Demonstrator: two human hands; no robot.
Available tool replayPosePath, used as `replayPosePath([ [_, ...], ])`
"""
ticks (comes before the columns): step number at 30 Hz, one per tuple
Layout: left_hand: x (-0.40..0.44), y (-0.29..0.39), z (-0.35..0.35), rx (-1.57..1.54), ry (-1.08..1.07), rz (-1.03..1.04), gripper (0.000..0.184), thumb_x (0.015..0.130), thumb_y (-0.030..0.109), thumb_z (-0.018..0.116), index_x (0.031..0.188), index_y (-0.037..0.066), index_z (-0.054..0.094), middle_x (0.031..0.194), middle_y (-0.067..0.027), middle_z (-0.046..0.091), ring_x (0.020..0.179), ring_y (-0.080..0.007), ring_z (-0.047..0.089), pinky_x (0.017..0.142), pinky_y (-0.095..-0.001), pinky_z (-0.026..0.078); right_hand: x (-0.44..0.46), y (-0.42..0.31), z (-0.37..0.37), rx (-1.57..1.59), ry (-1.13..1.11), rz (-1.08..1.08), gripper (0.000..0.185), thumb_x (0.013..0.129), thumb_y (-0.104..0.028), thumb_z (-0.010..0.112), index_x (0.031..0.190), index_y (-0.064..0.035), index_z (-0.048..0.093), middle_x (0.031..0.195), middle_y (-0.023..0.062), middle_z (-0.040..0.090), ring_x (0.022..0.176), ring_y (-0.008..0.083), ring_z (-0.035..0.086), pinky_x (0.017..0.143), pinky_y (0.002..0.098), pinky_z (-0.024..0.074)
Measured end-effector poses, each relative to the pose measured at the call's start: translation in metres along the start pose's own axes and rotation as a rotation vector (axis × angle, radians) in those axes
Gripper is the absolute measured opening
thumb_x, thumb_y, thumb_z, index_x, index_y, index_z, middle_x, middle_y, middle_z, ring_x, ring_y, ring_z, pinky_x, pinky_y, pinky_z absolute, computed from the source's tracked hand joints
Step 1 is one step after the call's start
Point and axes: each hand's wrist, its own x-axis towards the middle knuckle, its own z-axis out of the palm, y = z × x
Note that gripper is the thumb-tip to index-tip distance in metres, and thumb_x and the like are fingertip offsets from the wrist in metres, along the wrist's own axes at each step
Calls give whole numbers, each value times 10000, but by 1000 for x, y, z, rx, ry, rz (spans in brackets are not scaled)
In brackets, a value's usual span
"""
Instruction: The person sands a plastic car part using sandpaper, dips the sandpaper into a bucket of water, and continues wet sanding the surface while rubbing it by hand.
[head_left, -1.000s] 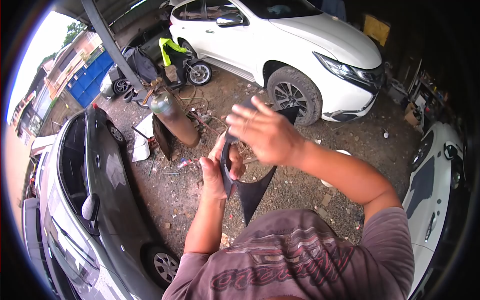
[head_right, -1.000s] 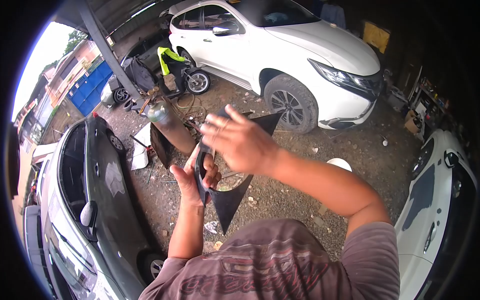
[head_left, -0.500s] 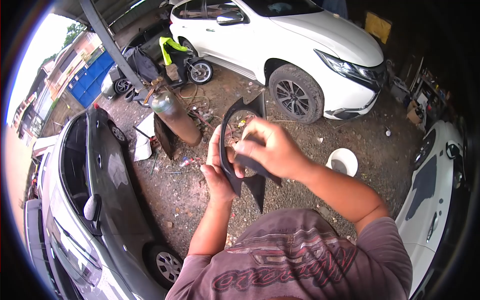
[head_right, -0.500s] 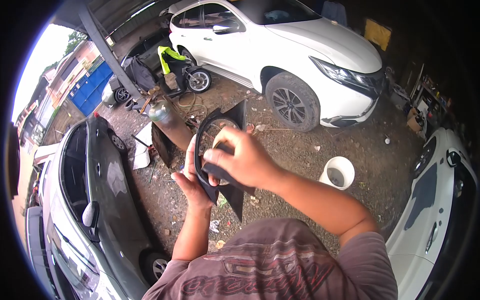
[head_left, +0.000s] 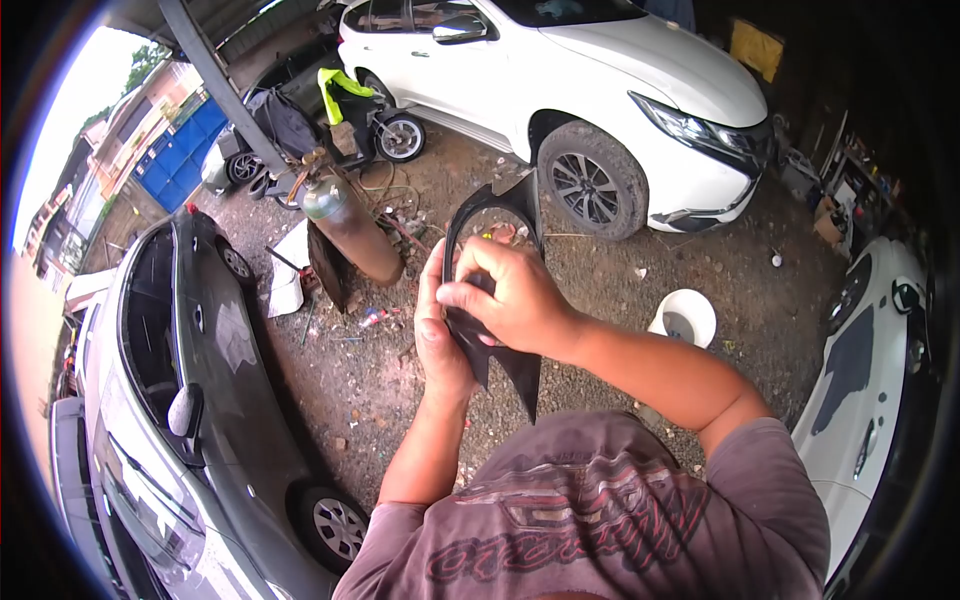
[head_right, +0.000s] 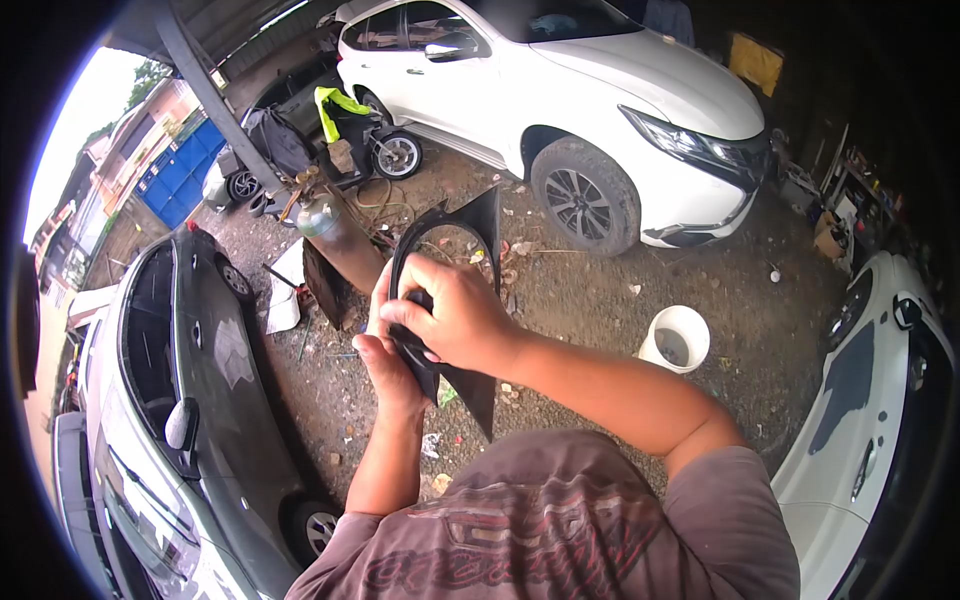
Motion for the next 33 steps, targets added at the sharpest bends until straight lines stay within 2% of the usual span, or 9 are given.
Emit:
replayPosePath([
  [3, 16, -59, -61, -751, -647, 41, 1345, 811, 973, 613, 1657, -31, 323, 1447, -170, 602, 1359, -246, 601, 1182, -414, 474, 15, 0, 0, 46, 89, 161, 210, 956, -160, 828, 919, -31, 666, 802, 108, 705, 743, 213, 715, 689, 390, 535],
  [5, 7, -3, 0, -93, 70, -30, 1292, 868, 989, 486, 1658, -24, 352, 1374, -129, 662, 1214, -209, 677, 1054, -348, 544, -2, -1, 1, -47, -51, 9, 223, 945, -166, 836, 907, -32, 662, 815, 113, 715, 744, 239, 714, 699, 401, 538],
  [6, 5, 0, -7, -84, 9, -56, 1286, 873, 991, 473, 1662, -18, 356, 1397, -135, 654, 1271, -220, 651, 1096, -360, 522, -12, -6, 3, -80, -89, -34, 236, 929, -167, 846, 899, -29, 657, 819, 120, 717, 734, 270, 707, 696, 408, 535],
  [10, -2, -20, -23, -128, -38, -81, 1162, 837, 1025, 445, 1387, 9, 565, 1135, -40, 699, 584, -89, 603, 599, -223, 532, 24, -2, -6, -171, -9, 105, 200, 928, -119, 823, 883, -14, 658, 912, 166, 770, 797, 306, 774, 703, 421, 583],
  [16, 7, 0, -2, 46, 22, -25, 1340, 794, 1036, 512, 1583, -43, 417, 1071, -8, 656, 723, -41, 609, 624, -188, 485, -5, -7, 5, -125, -64, -49, 199, 923, -145, 826, 869, -40, 666, 916, 138, 771, 838, 340, 768, 755, 441, 585],
  [19, 3, -6, -17, -30, -45, -104, 1369, 771, 1042, 535, 1579, -56, 411, 1021, -5, 655, 720, -34, 606, 624, -182, 482, 26, -3, -7, -174, -35, 155, 184, 925, -146, 820, 881, -34, 681, 907, 143, 773, 812, 335, 771, 724, 430, 587],
  [27, 3, -15, -23, 72, -35, -27, 1232, 775, 1023, 550, 1442, -12, 547, 1166, -37, 642, 731, -53, 622, 581, -211, 497, 32, 3, -3, -238, 26, 16, 221, 933, -215, 813, 899, -48, 672, 876, 155, 757, 811, 348, 762, 707, 460, 576],
  [31, 8, 6, 8, 82, 1, 62, 1070, 788, 971, 654, 1267, 16, 575, 1263, -112, 613, 1249, -200, 607, 1159, -360, 446, -8, -8, 10, -148, -29, -152, 241, 916, -231, 821, 939, -56, 656, 885, 159, 747, 827, 362, 762, 714, 481, 575],
  [33, 11, 1, 2, 104, 13, 104, 1093, 750, 929, 737, 1324, 15, 568, 1135, -56, 640, 992, -134, 633, 910, -283, 498, 7, 3, 10, -142, -3, -136, 241, 919, -231, 819, 932, -56, 652, 871, 160, 742, 805, 372, 756, 698, 485, 572],
])
